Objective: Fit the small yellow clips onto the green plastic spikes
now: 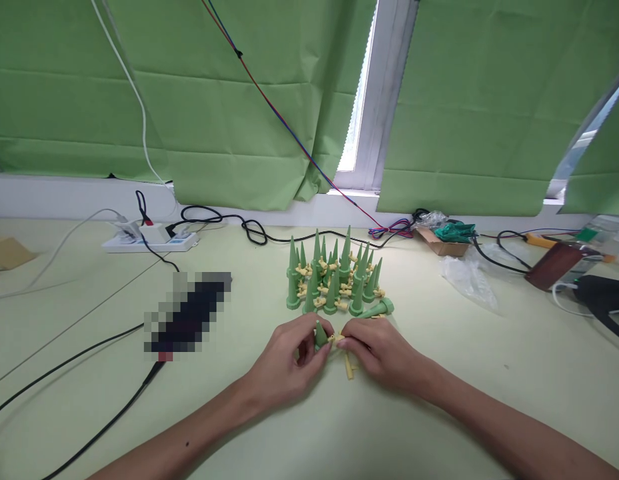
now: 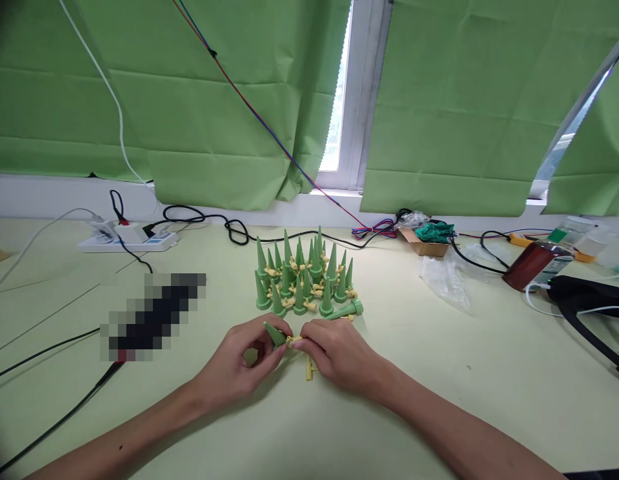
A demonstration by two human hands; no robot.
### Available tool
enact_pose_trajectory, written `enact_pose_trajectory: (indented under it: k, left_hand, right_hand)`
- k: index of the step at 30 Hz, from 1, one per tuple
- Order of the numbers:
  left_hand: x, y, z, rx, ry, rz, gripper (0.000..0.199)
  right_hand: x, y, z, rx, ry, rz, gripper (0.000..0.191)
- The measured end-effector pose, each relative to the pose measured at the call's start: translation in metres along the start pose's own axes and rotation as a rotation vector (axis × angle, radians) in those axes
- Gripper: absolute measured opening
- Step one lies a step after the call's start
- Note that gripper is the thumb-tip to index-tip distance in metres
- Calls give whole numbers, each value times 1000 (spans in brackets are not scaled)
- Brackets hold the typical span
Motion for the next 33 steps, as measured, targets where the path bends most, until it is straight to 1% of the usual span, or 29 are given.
enact_pose_trajectory:
  k: [3, 7, 10, 14, 20, 25, 30, 33]
  left_hand:
    - [-1, 0, 0, -7, 0, -17, 12]
    - [-2, -1, 0, -32, -14, -24, 12]
    - [-1, -3, 0, -64, -41, -27, 11]
    - [0, -2, 0, -52, -32, -12, 11]
    - [-3, 0, 0, -18, 41, -17, 14]
    - [-6, 0, 1, 10, 78, -26, 16]
    - [-6, -1, 0, -2, 55, -16, 16]
    - [-5, -2, 1, -30, 18, -10, 15]
  right_hand:
    - [1, -1, -2, -4, 14, -31, 26]
    - [4, -3, -4, -49, 40, -95, 12]
    - [3, -3, -3, -70, 39, -105, 8]
    - [2, -2, -2, -83, 0, -100, 9]
    - [3, -2, -2, -62, -11, -65, 11]
    - [2, -1, -1, -49, -18, 3, 20]
    - [1, 0, -1, -38, -5, 13, 22]
    - [3, -1, -3, -53, 33, -36, 14]
Point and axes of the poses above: each hand's wrist, its own z-axis away from the middle knuckle, its own y-axis out of the palm, x = y × z, the point moved 4 cm from there along -z, towards the middle knuckle, and after that the axes turned 2 degrees about -z, right-handed, at the moved point
